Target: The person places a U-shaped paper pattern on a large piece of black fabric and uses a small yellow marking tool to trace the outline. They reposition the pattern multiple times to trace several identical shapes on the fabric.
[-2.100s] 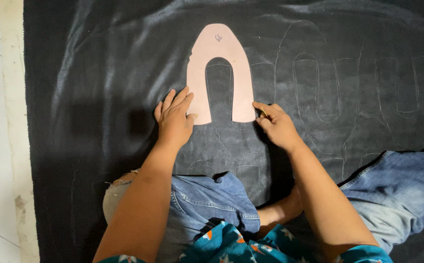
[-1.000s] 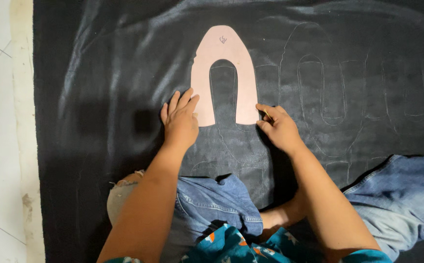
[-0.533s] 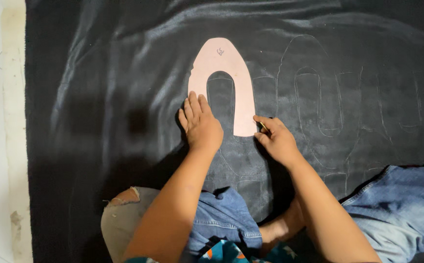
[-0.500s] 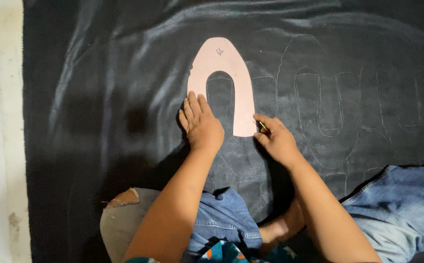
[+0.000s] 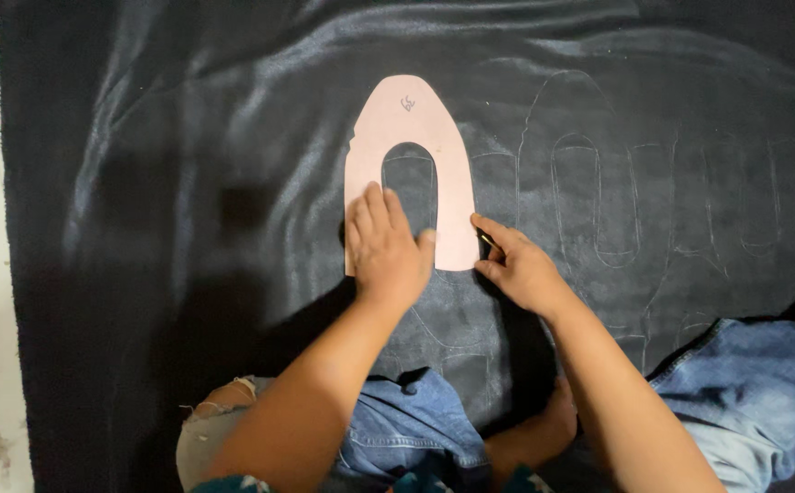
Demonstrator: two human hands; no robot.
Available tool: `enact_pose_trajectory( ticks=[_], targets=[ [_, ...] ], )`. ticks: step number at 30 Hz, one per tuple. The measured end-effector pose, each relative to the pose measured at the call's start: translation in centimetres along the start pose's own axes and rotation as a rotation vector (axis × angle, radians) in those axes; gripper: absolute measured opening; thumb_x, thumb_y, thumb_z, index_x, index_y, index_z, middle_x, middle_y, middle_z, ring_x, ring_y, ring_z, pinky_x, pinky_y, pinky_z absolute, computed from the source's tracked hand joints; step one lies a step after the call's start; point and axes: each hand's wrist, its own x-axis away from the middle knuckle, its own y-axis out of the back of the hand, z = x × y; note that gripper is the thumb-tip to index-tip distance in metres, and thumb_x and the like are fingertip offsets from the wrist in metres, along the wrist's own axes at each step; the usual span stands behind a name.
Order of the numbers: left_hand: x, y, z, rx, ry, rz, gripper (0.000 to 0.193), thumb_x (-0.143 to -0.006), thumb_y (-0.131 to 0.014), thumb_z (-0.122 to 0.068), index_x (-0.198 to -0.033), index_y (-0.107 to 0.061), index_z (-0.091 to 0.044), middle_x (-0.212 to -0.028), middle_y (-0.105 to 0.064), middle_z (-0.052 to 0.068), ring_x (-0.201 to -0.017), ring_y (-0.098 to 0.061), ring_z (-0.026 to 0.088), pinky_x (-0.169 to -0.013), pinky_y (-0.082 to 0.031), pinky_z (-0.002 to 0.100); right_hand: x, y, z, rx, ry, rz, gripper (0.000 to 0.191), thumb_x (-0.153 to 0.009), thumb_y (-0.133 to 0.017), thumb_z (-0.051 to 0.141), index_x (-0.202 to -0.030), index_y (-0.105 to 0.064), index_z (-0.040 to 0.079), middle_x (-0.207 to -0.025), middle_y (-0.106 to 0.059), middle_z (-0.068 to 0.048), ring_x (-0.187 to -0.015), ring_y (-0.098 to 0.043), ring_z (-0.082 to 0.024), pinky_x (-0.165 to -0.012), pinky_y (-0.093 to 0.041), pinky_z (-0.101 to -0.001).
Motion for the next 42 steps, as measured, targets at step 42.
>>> enact_pose_trajectory(
  ticks=[42],
  targets=[
    [0.7, -8.0, 0.7, 0.069, 0.047, 0.208, 0.076, -0.098, -0.049, -0.04, -0.159, -0.022, -0.003, -0.162, -0.029, 0.025, -0.152, -0.028, 0.039, -0.125, -0.022, 0.052, -6.7, -5.8, 11.6, 0.363, 0.657, 0.041, 0.019, -0.086, -0.072, 0.017, -0.105, -0.075, 0.016, -0.113, -0.074, -0.006, -0.126, -0.057, -0.026, -0.119, -0.023, -0.0509]
  ],
)
